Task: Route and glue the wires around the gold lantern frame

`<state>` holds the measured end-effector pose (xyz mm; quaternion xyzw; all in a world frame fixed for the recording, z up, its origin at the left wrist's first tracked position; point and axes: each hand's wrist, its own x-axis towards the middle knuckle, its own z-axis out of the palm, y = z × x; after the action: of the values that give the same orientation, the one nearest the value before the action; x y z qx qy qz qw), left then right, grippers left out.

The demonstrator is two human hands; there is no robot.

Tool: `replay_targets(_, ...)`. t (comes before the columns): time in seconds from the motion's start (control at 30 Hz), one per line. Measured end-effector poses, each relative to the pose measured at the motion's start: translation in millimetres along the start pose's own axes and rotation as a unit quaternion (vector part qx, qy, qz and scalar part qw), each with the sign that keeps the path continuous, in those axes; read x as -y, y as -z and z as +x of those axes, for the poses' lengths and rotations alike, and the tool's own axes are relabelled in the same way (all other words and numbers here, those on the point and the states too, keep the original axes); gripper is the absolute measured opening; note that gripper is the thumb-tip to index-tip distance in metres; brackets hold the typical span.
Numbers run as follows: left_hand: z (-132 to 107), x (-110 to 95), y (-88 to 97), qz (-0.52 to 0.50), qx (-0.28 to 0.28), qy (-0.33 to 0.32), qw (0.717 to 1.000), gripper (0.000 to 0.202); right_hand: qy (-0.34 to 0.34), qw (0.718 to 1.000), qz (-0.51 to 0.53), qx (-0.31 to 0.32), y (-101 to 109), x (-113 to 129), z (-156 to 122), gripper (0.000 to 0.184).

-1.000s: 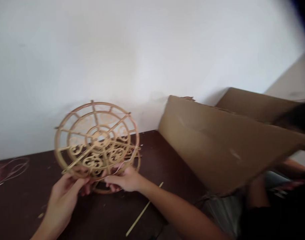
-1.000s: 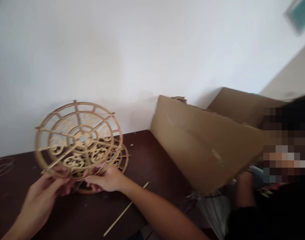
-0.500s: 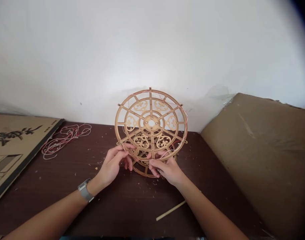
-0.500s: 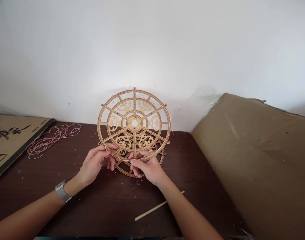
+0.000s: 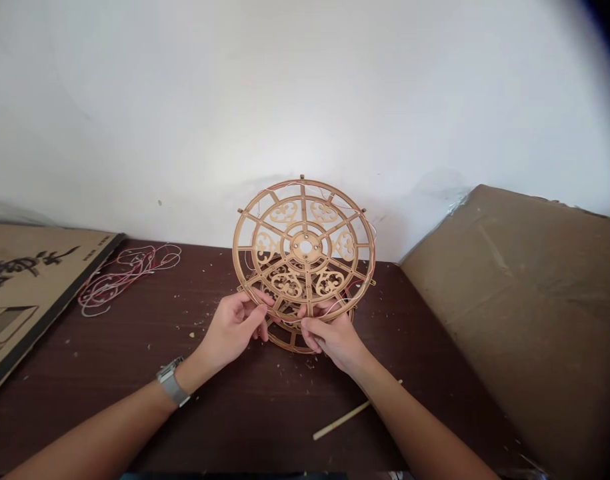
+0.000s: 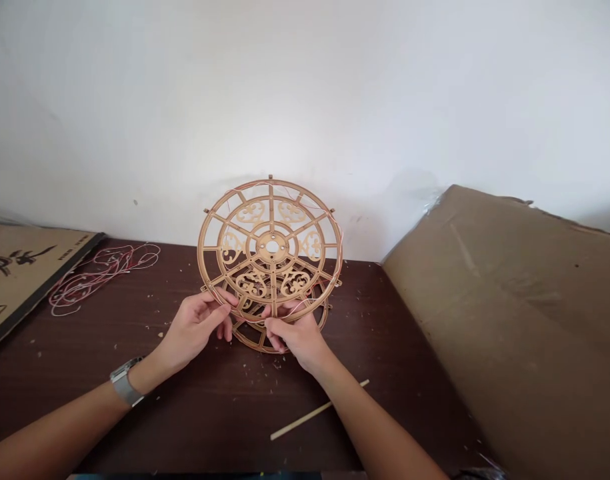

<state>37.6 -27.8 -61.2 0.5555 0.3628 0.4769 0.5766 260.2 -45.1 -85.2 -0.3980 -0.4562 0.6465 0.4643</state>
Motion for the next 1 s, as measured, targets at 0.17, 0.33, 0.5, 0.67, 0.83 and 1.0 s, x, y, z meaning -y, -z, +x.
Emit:
replay_targets(0.17, -2, 6, -6.5, -0.008, 0.0, 0.002, 1.0, 0.026, -0.001, 1.0, 0.004, -0.02, -7, 1, -3, 0.045)
replay_targets(0.33, -5, 14, -10.0, -0.013, -0.002, 0.006, 1.0, 0.035, 0.0, 0.999, 0.005, -0.04, -12, -1, -3, 0.045)
replay_targets(0.5, -10, 21, -12.9, 0.001, -0.015, -0.004, 1.0, 0.047, 0.005, 0.999, 0.008, -0.053, -13, -2, -2, 0.044)
replay_targets(0.67, -8, 19, -14.8, -0.019, -0.026, 0.015, 0.999, 0.046, -0.01, 0.999, 0.013, -0.047, -14, -1, -3, 0.047)
replay_targets(0.83, -4, 8, -17.2, -0.06, -0.055, 0.051, 0.995, 0.042, -0.03, 0.999, 0.005, -0.036, -17, -1, -3, 0.049)
replay_targets(1.0, -4, 3, -19.9, -0.075, -0.074, 0.057, 0.993, 0.039, -0.032, 0.999, 0.003, -0.033, -18, -3, -1, 0.05)
